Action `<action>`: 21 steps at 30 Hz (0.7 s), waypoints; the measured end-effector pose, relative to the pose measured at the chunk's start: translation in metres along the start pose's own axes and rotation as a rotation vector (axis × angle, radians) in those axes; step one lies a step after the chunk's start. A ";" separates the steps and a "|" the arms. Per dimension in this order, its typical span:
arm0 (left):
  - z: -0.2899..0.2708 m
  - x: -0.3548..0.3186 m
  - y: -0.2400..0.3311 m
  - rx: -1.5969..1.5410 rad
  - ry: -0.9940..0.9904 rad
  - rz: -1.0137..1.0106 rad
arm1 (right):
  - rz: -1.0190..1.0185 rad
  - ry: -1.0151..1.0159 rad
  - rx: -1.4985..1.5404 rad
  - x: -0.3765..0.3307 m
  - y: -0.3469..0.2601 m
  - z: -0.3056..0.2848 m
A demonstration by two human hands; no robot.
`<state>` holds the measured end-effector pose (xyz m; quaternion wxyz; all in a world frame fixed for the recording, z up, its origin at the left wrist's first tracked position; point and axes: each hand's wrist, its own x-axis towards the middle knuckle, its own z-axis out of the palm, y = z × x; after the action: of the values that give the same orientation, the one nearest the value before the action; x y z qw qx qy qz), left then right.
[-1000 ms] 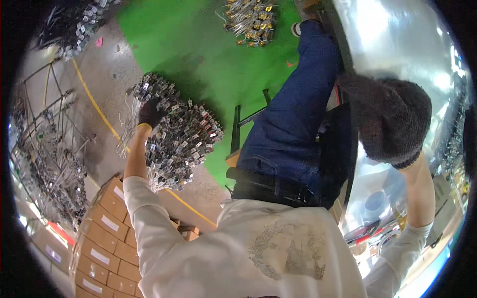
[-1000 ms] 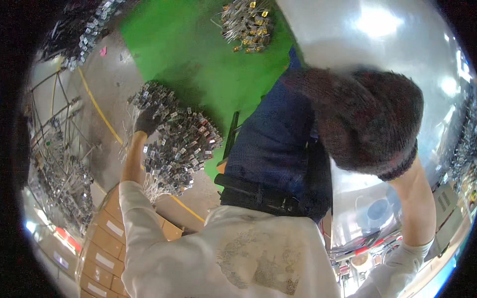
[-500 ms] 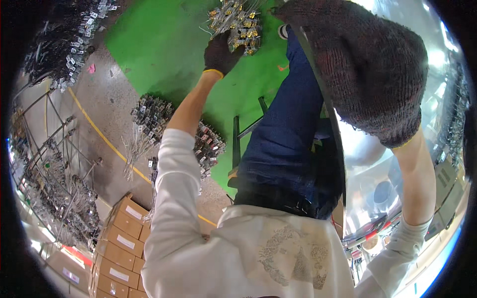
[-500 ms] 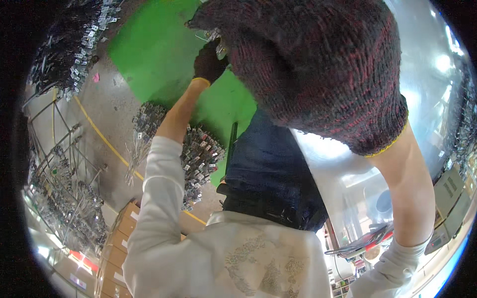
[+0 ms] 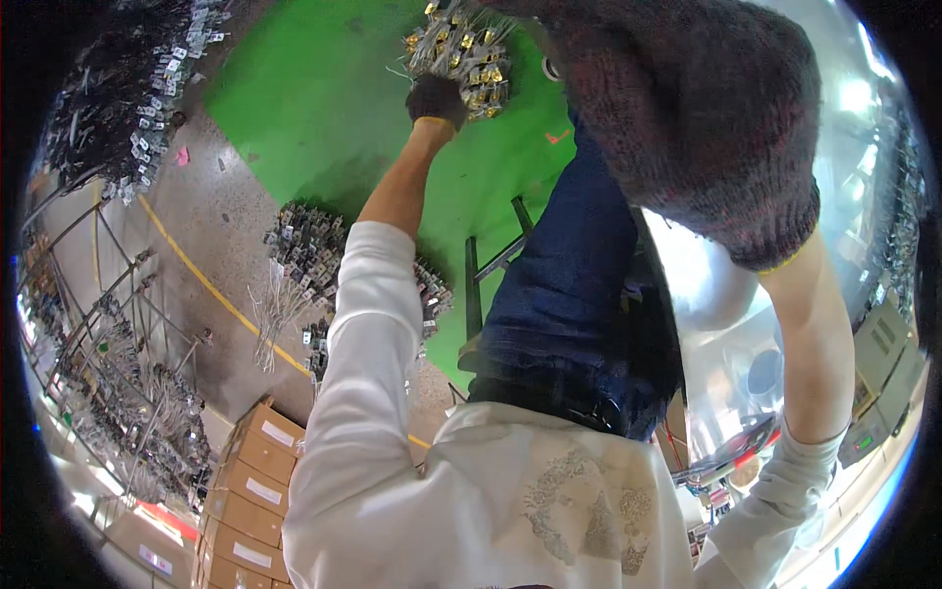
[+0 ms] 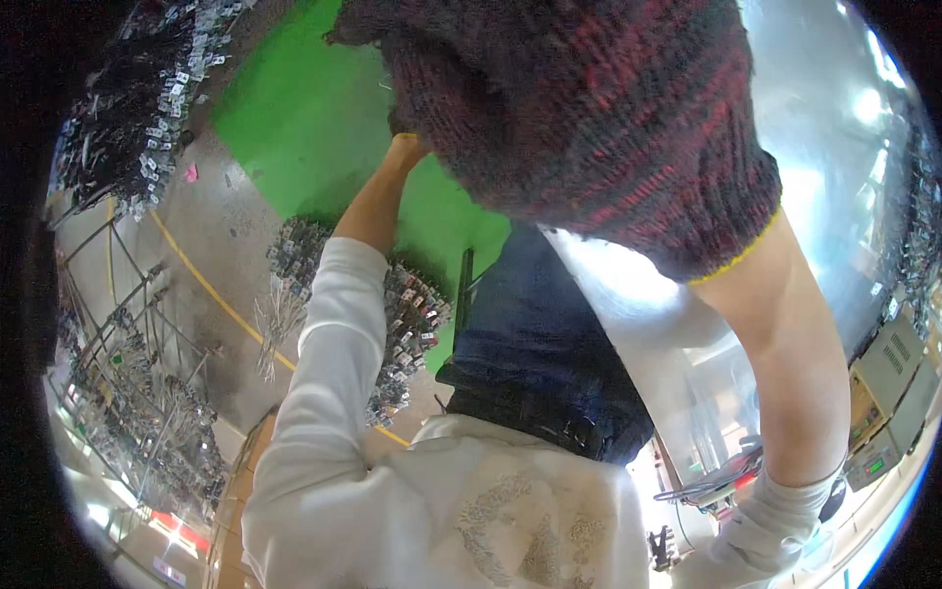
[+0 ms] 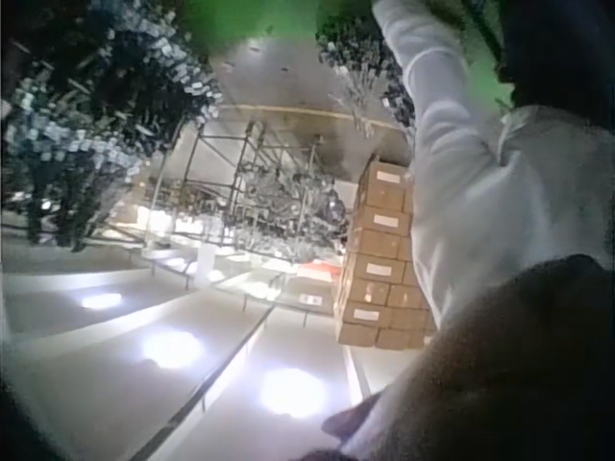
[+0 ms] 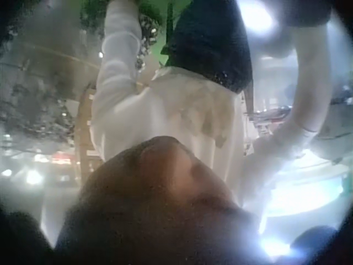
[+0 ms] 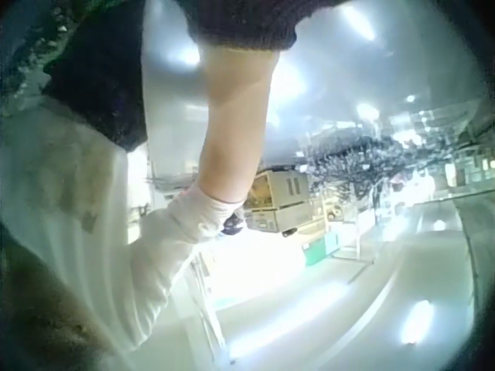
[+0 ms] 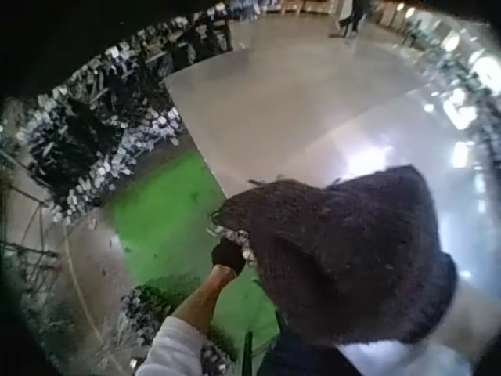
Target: Sorting and bundling sets of wiring harnesses with terminal components on a metal workbench.
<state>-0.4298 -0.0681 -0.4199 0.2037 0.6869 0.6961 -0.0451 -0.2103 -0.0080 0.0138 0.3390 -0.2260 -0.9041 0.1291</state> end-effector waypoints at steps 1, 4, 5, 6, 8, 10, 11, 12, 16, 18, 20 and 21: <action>-0.004 -0.013 -0.002 0.043 0.099 0.109 | -0.006 0.015 -0.010 0.003 0.000 0.001; 0.003 -0.069 -0.044 -0.092 0.219 0.262 | -0.029 0.083 0.004 0.009 -0.001 0.003; 0.005 -0.085 -0.041 -0.174 0.175 0.226 | -0.029 0.094 -0.001 0.014 -0.003 0.009; 0.005 -0.103 -0.041 -0.247 0.127 0.184 | -0.030 0.110 0.000 0.014 0.000 0.010; 0.013 -0.140 -0.063 -0.207 0.038 0.147 | -0.043 0.158 0.033 0.017 -0.002 0.013; 0.015 -0.145 -0.050 -0.210 -0.040 0.160 | -0.049 0.172 0.007 0.013 -0.005 0.000; 0.016 -0.145 -0.044 -0.217 -0.007 0.147 | -0.053 0.178 -0.007 0.011 -0.008 -0.006; 0.015 -0.150 -0.055 -0.201 0.032 0.107 | -0.060 0.189 0.002 0.011 -0.008 -0.006; -0.008 -0.186 -0.112 0.039 -0.139 0.192 | 0.003 0.097 0.024 0.004 -0.012 0.002; -0.036 -0.212 -0.109 0.068 0.094 0.482 | 0.070 -0.002 -0.012 0.002 -0.018 -0.009; -0.069 -0.256 -0.129 -0.372 -0.046 -0.088 | 0.055 -0.001 0.058 0.007 -0.022 0.001; -0.085 -0.238 -0.098 -0.806 -0.029 -0.243 | 0.077 -0.031 -0.014 0.001 -0.017 -0.016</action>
<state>-0.5502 -0.2672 -0.2818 0.4593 0.4642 0.7311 0.1974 -0.2057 -0.0209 0.0332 0.3181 -0.2609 -0.9008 0.1390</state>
